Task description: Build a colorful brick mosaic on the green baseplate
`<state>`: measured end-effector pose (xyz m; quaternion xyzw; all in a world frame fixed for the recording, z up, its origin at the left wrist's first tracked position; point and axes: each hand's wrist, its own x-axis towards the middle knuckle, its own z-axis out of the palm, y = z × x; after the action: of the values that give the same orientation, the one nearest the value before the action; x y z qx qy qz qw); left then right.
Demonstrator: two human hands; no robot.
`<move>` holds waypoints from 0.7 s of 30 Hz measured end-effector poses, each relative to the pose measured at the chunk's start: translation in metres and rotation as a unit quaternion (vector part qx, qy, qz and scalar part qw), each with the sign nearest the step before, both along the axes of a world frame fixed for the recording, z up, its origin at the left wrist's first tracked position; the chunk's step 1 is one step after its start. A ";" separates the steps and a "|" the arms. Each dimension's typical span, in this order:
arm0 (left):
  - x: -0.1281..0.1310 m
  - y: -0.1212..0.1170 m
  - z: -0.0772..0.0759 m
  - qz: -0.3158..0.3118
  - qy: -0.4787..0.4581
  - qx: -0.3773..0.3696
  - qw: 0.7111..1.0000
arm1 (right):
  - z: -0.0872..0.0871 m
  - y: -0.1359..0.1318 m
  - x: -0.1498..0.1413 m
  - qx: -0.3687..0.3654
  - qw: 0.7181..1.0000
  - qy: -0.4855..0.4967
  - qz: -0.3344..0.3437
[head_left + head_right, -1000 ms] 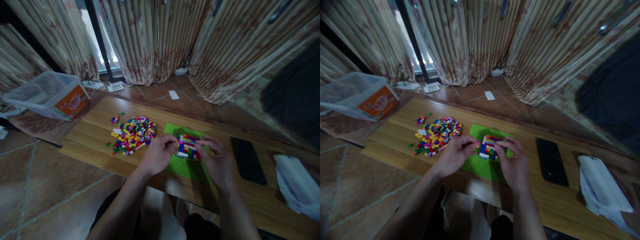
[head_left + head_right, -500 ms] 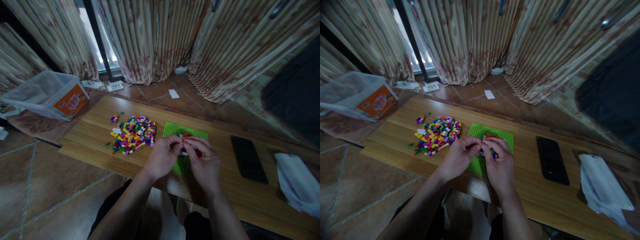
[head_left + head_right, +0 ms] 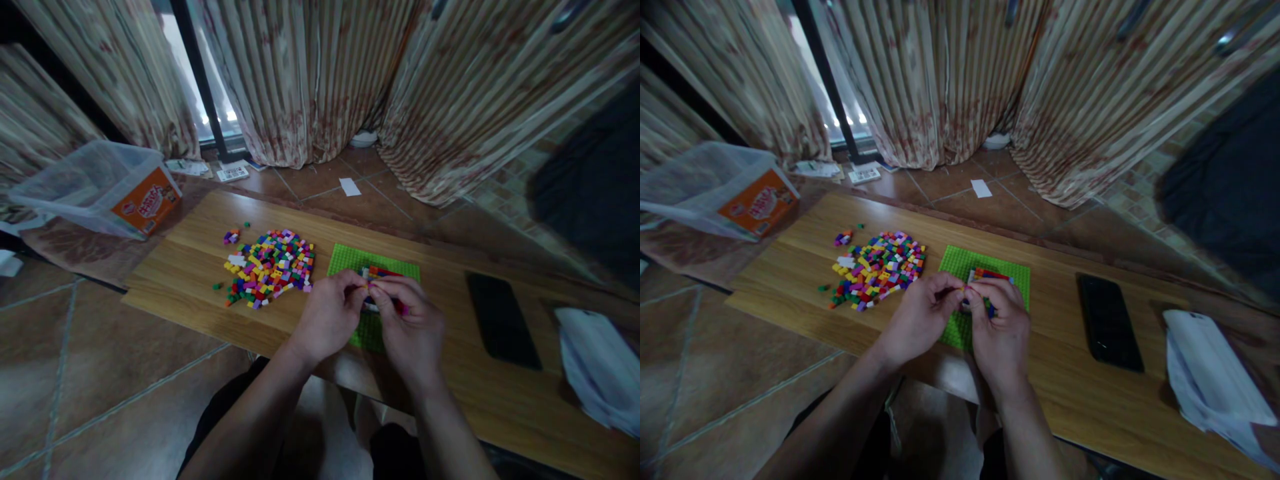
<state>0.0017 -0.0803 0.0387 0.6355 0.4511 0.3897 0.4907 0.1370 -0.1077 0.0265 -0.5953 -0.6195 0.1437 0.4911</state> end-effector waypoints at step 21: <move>-0.001 -0.001 0.001 0.016 0.026 0.010 0.999 | 0.001 -0.002 -0.003 0.020 1.000 -0.021 -0.013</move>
<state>0.0009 -0.0817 0.0396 0.6429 0.4703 0.3851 0.4661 0.1342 -0.1098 0.0273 -0.5961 -0.6245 0.1127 0.4919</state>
